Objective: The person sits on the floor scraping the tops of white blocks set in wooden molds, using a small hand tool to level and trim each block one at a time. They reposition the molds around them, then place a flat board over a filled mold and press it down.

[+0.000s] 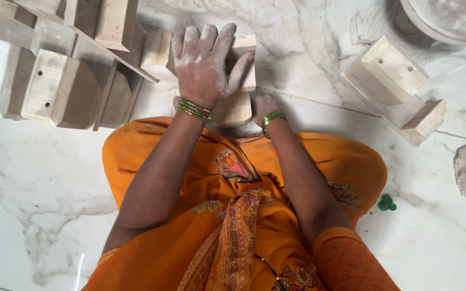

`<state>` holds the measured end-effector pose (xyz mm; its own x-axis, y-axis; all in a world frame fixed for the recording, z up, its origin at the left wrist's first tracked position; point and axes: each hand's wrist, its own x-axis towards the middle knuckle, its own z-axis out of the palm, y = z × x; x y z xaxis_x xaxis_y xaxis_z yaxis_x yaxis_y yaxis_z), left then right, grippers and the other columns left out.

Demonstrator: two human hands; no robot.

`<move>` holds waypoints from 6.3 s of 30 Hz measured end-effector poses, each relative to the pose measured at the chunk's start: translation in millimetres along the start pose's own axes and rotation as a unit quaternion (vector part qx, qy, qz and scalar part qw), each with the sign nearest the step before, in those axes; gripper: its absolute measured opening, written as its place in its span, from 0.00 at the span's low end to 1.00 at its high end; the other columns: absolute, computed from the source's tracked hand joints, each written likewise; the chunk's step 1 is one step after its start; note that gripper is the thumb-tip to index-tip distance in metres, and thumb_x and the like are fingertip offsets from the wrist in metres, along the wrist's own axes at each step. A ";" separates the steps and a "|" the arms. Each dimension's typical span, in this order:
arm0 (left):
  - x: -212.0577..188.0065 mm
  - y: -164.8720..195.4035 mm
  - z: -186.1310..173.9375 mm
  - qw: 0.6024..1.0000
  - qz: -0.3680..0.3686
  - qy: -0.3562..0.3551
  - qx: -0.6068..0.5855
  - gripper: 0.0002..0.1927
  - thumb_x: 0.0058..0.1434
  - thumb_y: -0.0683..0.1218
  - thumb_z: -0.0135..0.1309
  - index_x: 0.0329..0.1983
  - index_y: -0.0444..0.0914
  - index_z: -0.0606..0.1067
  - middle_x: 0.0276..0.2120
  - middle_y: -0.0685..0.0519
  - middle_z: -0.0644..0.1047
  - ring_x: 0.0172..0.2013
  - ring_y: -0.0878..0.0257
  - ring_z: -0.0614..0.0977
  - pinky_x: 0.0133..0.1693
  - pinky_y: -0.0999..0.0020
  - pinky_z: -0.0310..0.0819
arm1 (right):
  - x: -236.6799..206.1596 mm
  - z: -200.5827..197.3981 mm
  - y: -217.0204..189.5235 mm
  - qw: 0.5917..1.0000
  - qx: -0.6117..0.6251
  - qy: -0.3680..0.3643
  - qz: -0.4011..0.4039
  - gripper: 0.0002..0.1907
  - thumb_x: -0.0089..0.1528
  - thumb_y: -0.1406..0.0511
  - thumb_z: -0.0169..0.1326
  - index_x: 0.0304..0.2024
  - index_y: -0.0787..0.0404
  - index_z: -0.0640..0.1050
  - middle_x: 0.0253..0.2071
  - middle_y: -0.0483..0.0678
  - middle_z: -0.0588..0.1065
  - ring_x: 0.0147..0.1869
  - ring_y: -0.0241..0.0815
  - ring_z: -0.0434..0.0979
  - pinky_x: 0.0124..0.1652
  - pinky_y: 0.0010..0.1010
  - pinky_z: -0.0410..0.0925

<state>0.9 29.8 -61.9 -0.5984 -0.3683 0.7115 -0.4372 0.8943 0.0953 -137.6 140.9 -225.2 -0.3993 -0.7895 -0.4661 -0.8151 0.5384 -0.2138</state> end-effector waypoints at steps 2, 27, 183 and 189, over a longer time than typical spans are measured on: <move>0.7 0.6 -1.0 1.000 -0.001 0.002 -0.007 0.26 0.68 0.63 0.59 0.56 0.40 0.78 0.43 0.49 0.76 0.48 0.50 0.72 0.61 0.45 0.59 | 2.5 0.3 2.5 1.000 -0.003 0.010 -0.029 0.15 0.61 0.63 0.56 0.49 0.59 0.78 0.50 0.57 0.78 0.56 0.54 0.78 0.54 0.44 0.72; -1.6 0.2 1.8 1.000 -0.004 0.003 0.001 0.26 0.68 0.64 0.58 0.55 0.40 0.78 0.44 0.49 0.76 0.47 0.49 0.72 0.60 0.45 0.60 | -13.2 4.9 -1.7 1.000 -0.005 -0.001 0.008 0.15 0.61 0.59 0.55 0.48 0.57 0.82 0.53 0.55 0.79 0.57 0.52 0.79 0.56 0.40 0.72; -91.4 -69.9 -36.8 0.734 -0.482 -0.473 -0.062 0.54 0.62 0.74 0.45 0.79 0.43 0.38 0.73 0.35 0.52 0.67 0.40 0.66 0.62 0.46 0.65 | -101.2 -3.5 -20.2 0.901 -0.206 0.375 -0.067 0.16 0.61 0.68 0.46 0.47 0.52 0.80 0.56 0.52 0.76 0.66 0.50 0.72 0.68 0.58 0.57; -95.9 -65.1 -46.3 0.758 -0.449 -0.472 -0.042 0.54 0.61 0.72 0.47 0.80 0.46 0.39 0.76 0.38 0.49 0.71 0.43 0.62 0.66 0.44 0.58 | -101.2 -34.6 46.4 0.944 0.128 0.303 0.021 0.14 0.70 0.68 0.46 0.47 0.61 0.83 0.49 0.51 0.81 0.56 0.49 0.81 0.57 0.45 0.73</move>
<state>117.9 18.7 -104.1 -0.3166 -0.8198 -0.4773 -0.9318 0.1744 0.3185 -149.6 235.6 -158.3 -0.6595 -0.7472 0.0822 -0.6958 0.5655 -0.4427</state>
